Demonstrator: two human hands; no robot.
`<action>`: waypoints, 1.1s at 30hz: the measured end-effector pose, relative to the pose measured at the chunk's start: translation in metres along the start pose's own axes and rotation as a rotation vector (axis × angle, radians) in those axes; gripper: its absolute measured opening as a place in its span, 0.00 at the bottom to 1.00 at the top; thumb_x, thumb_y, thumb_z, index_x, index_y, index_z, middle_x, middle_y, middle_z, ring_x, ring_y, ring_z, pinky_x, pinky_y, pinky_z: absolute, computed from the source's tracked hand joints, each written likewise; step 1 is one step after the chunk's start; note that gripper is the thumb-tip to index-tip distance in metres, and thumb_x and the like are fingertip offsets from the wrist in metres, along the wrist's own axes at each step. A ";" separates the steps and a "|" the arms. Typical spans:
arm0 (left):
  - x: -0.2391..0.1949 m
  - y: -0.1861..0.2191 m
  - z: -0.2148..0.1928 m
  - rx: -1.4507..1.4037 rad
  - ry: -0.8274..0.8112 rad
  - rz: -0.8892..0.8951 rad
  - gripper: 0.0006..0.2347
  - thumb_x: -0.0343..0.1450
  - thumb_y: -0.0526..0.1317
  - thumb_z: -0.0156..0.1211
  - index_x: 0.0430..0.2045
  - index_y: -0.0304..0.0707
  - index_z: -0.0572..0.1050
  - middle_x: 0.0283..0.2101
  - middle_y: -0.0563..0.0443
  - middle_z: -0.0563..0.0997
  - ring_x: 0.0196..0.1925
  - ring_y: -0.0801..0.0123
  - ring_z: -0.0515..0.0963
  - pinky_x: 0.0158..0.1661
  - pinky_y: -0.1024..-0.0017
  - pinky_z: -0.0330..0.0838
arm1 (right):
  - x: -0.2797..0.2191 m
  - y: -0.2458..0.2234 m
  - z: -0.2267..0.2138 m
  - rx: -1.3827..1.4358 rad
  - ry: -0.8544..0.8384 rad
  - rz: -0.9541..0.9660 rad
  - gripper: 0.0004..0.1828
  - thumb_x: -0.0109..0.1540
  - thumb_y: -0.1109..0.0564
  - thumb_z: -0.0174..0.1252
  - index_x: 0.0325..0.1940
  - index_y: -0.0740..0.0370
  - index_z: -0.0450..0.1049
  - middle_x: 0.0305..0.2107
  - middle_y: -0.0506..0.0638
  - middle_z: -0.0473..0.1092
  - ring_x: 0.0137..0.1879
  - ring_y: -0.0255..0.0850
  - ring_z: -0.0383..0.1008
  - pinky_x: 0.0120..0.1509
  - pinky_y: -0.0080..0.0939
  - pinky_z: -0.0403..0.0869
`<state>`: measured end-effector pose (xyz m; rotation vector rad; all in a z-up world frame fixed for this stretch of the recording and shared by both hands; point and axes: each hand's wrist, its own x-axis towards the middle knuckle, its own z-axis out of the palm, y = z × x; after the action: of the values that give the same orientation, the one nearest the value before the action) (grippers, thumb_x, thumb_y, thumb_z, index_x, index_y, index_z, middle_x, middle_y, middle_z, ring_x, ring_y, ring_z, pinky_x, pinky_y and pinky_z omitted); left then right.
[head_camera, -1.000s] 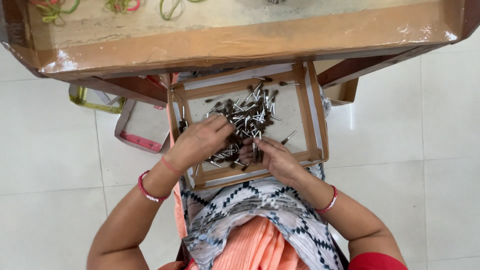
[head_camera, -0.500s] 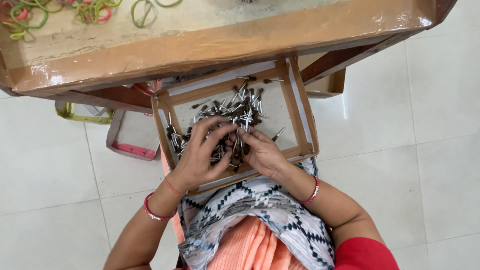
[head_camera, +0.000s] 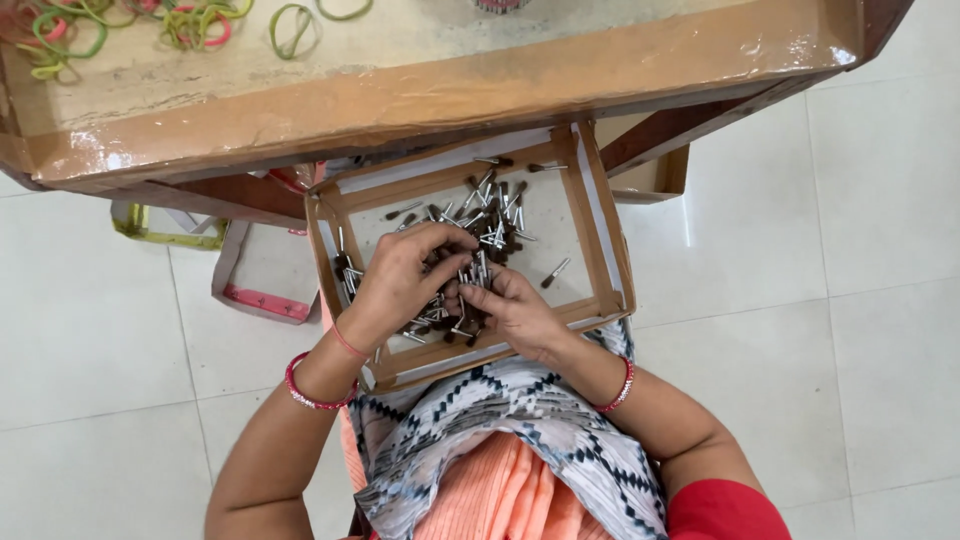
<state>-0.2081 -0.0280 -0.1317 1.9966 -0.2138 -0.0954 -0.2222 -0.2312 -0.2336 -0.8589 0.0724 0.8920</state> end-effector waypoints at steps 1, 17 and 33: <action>-0.001 -0.001 0.000 0.025 0.028 0.017 0.09 0.69 0.32 0.65 0.43 0.32 0.80 0.39 0.44 0.84 0.39 0.60 0.87 0.40 0.66 0.80 | -0.001 -0.002 0.001 0.037 0.029 0.022 0.18 0.68 0.57 0.59 0.62 0.63 0.70 0.45 0.50 0.76 0.50 0.40 0.77 0.55 0.42 0.78; -0.051 0.004 0.049 0.105 0.279 0.054 0.15 0.66 0.34 0.73 0.42 0.27 0.75 0.41 0.44 0.80 0.40 0.60 0.83 0.40 0.68 0.78 | 0.011 -0.015 0.000 0.405 0.183 -0.203 0.16 0.69 0.57 0.57 0.60 0.64 0.72 0.43 0.49 0.75 0.55 0.42 0.76 0.59 0.43 0.78; -0.038 0.008 0.042 0.277 0.338 0.236 0.10 0.68 0.34 0.70 0.39 0.33 0.76 0.39 0.45 0.80 0.38 0.55 0.82 0.38 0.64 0.77 | 0.011 -0.014 -0.001 0.422 0.197 -0.197 0.16 0.68 0.57 0.57 0.60 0.62 0.72 0.47 0.50 0.76 0.63 0.43 0.74 0.63 0.43 0.76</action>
<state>-0.2531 -0.0612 -0.1431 2.2073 -0.2517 0.4408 -0.2048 -0.2297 -0.2295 -0.5444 0.3298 0.5755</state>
